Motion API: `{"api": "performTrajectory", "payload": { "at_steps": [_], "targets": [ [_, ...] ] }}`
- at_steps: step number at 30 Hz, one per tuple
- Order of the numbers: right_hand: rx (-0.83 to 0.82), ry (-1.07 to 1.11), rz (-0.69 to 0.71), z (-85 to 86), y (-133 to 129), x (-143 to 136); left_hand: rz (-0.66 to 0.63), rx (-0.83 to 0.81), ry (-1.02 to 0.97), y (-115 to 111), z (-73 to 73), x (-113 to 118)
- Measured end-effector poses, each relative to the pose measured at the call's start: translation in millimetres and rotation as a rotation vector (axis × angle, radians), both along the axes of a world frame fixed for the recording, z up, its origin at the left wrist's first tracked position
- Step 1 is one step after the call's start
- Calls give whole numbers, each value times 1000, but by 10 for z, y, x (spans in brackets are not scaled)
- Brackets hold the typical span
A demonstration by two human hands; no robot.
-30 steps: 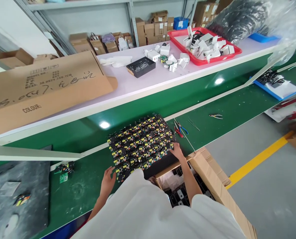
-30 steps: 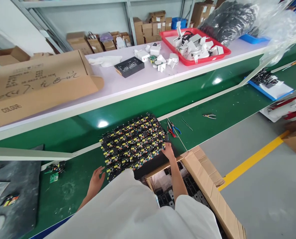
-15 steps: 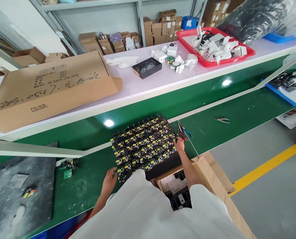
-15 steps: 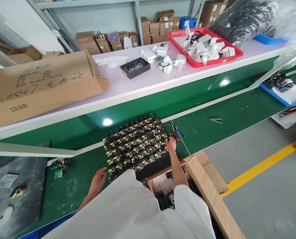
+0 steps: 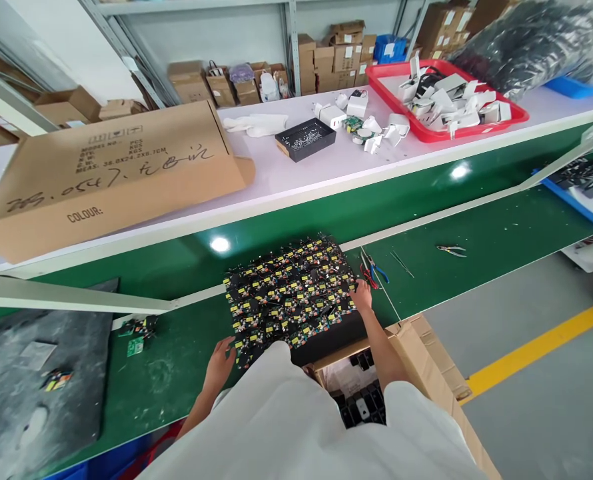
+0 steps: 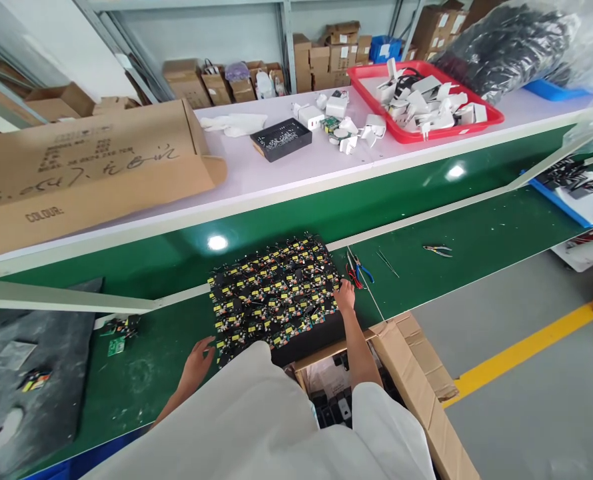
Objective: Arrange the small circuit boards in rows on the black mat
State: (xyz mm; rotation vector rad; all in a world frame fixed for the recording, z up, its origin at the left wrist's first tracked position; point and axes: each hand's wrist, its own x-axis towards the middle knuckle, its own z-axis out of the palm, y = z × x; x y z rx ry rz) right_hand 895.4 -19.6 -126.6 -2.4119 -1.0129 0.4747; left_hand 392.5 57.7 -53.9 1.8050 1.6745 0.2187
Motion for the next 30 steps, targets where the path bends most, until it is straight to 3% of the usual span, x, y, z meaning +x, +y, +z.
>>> {"api": "performTrajectory", "payload": {
  "at_steps": [5, 9, 12, 14, 17, 22, 26, 30],
  "targets": [
    [113, 35, -78, -26, -3, -54, -1, -19, 16, -2, -7, -9],
    [204, 50, -219, 9, -135, -98, -8, -22, 25, 30, -17, -21],
    [270, 69, -301, 88, -339, -327, -18, -17, 16, 53, -9, -38],
    [308, 108, -297, 155, -484, -644, -11, -9, 4, 35, 6, -71],
    [333, 213, -162, 244, -666, -1294, 33, 9, -30, -88, 9, -173],
    [281, 387, 263, 349, -795, -2242, 195, 22, -104, -445, -119, -467],
    [204, 425, 530, 466, -679, -2669, 339, 11, -141, -715, -239, -808],
    [140, 413, 685, 589, -454, -2982, 436, 2, -152, -917, -293, -1199]
  ]
}}
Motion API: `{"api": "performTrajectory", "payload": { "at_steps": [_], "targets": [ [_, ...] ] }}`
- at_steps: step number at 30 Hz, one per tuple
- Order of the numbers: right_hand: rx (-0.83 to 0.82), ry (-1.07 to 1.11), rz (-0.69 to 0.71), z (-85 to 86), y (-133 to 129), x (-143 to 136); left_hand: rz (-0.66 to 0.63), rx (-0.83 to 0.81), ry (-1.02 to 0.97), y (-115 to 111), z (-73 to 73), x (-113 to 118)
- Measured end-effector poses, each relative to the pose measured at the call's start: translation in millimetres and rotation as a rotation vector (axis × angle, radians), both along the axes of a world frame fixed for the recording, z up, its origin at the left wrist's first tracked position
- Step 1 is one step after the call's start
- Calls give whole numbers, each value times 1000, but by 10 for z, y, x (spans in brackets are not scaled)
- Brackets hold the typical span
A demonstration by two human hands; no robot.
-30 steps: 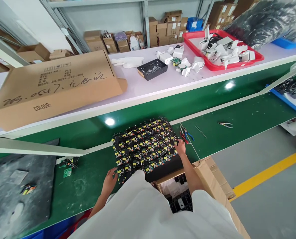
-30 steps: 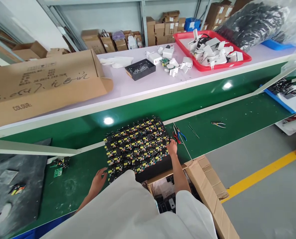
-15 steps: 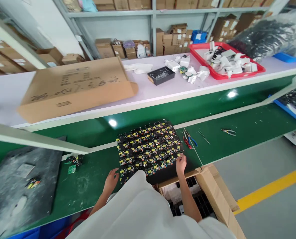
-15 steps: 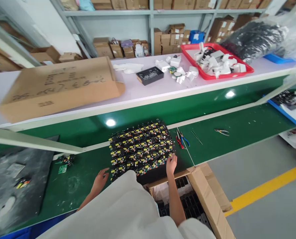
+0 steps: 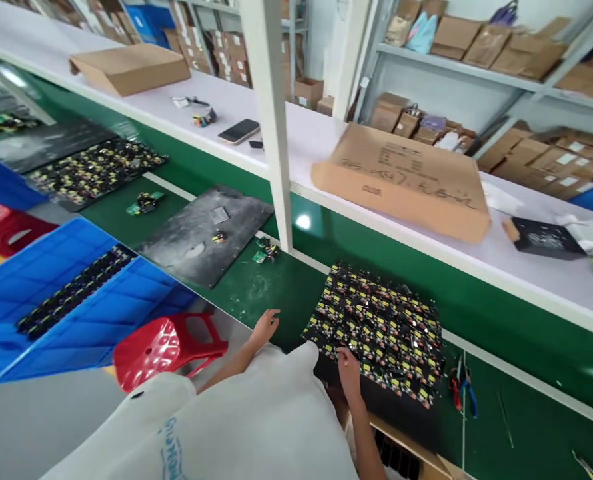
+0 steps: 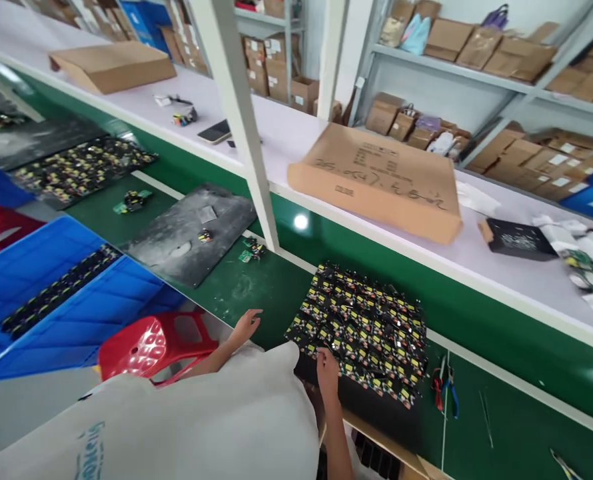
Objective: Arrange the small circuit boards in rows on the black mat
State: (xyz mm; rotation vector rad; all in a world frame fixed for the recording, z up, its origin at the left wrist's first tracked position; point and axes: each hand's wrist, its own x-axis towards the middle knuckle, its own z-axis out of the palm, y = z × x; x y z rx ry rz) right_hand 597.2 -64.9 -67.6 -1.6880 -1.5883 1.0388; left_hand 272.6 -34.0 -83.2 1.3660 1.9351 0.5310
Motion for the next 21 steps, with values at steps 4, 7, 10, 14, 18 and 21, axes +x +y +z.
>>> {"api": "performTrajectory", "payload": {
  "at_steps": [4, 7, 10, 14, 18, 21],
  "targets": [
    [-23, -49, 147, 67, 336, -469, 34, -7, 7, -68, 6, -434],
    [-38, -96, 258, 95, 700, -1035, 44, -16, 34, 8, 44, -808],
    [-37, -158, 351, 134, 1164, -1759, 32, -30, 72, 246, 95, -1208],
    [-8, -260, 464, 203, 1896, -2778, -76, -38, 112, 859, 133, -1683],
    [13, -390, 576, 202, 2597, -3567, -271, -8, 121, 1606, 80, -1984],
    [-29, -503, 623, 120, 2927, -3871, -412, 18, 102, 2034, -10, -2136]
  ]
}}
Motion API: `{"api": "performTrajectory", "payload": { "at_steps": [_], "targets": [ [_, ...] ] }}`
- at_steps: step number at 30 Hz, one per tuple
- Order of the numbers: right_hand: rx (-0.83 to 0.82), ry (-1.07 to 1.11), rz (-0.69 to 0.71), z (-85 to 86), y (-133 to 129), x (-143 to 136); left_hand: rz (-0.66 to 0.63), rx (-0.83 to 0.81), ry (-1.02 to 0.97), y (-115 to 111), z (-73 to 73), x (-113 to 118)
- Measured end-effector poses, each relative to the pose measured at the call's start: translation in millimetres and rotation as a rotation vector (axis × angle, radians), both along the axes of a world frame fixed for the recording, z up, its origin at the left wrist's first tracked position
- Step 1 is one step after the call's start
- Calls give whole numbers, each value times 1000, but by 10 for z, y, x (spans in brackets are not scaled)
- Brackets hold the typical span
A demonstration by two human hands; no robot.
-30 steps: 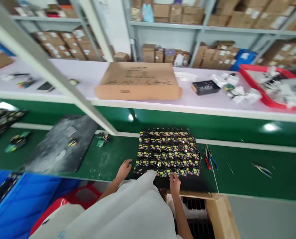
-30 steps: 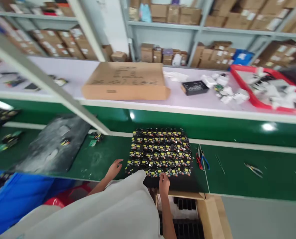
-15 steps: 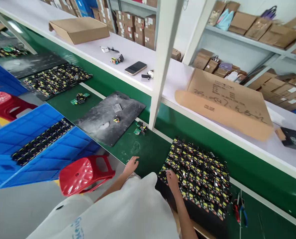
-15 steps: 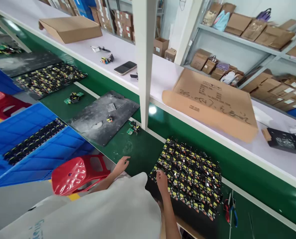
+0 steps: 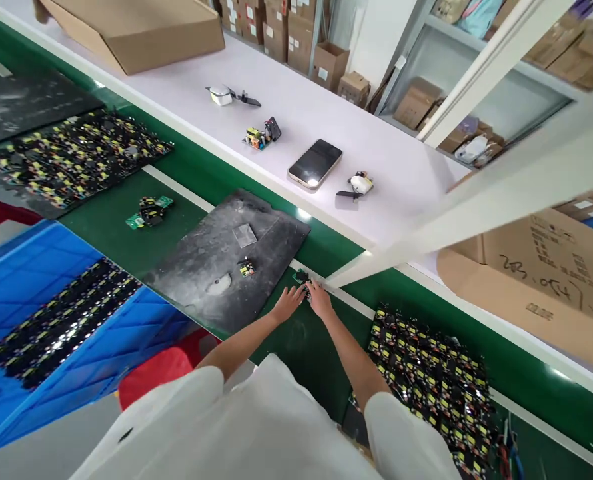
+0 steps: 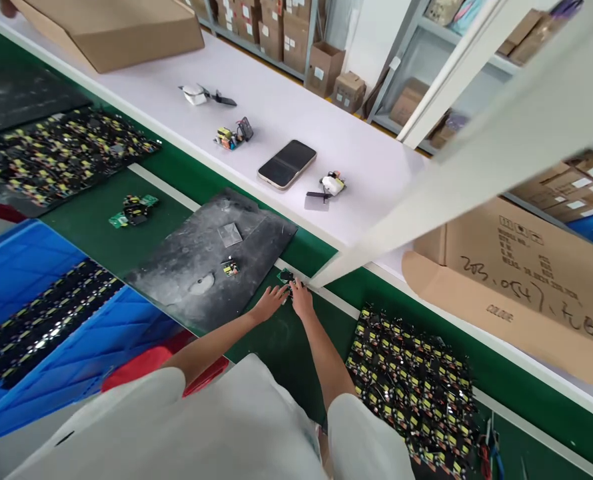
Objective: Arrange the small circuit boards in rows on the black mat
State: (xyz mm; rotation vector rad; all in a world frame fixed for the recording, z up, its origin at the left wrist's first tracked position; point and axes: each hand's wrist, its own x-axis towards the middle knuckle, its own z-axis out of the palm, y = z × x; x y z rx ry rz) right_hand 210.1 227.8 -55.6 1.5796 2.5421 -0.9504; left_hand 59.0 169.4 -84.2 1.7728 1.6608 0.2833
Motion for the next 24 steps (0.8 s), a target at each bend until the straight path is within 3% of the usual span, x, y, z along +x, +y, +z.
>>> {"api": "performTrajectory", "payload": {
  "at_steps": [3, 7, 13, 17, 24],
  "targets": [
    [-25, -118, -2, -101, 111, -60, -83, -14, -16, 219, -101, -125],
    [-48, -231, -17, -167, 88, 91, -113, -42, -31, 234, -203, -235],
    [-59, -308, -20, -164, 15, 401, -9, -68, -22, 16, -267, -265],
    [-90, -328, -16, -151, -176, 528, 72, -63, -35, -91, -244, -183],
    [-163, -317, -6, -141, -456, 604, 188, -86, -184, -5, -198, 2]
  ]
}}
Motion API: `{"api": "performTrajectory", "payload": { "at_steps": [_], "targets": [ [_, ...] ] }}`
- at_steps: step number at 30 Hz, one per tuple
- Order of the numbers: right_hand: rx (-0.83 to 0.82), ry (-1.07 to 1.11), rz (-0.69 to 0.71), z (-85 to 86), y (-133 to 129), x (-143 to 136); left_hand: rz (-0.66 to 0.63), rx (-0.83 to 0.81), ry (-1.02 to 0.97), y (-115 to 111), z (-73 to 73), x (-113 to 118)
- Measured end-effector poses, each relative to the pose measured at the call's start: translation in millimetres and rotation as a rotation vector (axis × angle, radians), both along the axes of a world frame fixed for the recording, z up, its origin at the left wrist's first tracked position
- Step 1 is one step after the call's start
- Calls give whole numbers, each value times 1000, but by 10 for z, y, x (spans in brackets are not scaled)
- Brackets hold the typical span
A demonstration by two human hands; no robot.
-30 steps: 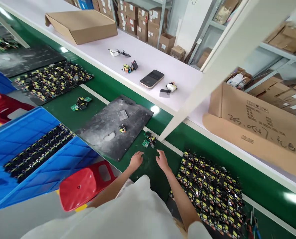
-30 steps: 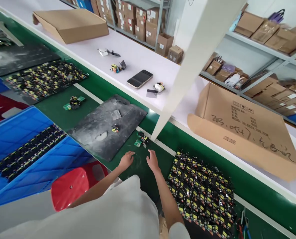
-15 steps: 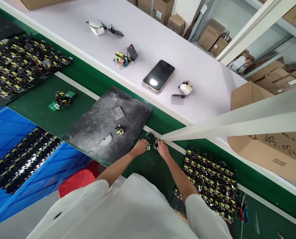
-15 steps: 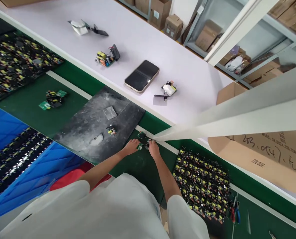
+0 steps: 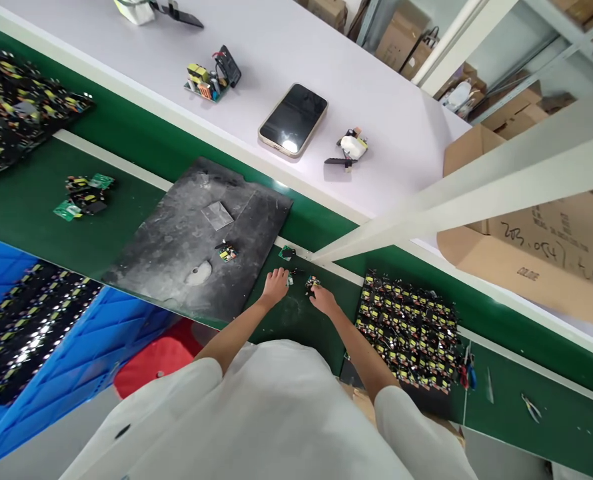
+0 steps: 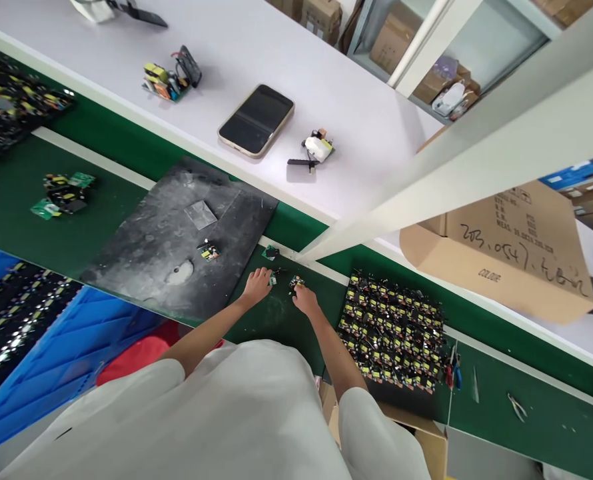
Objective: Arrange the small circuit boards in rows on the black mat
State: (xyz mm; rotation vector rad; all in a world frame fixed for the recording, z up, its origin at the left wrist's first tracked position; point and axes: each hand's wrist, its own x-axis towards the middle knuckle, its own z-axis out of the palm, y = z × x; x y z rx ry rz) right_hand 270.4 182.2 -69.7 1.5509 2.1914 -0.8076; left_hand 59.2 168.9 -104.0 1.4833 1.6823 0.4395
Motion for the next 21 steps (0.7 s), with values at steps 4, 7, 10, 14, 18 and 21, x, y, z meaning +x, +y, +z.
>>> {"api": "performTrajectory", "payload": {
  "at_steps": [4, 7, 10, 14, 18, 21],
  "targets": [
    [87, 40, -29, 28, -14, 56, 87, -106, -158, 10, -18, -38],
    [119, 119, 31, 42, 29, 111, 161, -253, -311, -139, 10, -139],
    [94, 197, 96, 10, 109, 155, 226, -409, -514, -411, 99, -223],
    [67, 245, 75, -98, 214, 182, 326, -500, -776, -825, 261, -236],
    [48, 266, -54, -214, 238, 201, 444, -520, -920, -1122, 345, -172],
    [31, 290, -196, -270, 158, 211, 519, -563, -941, -1228, 320, -100]
  ]
}}
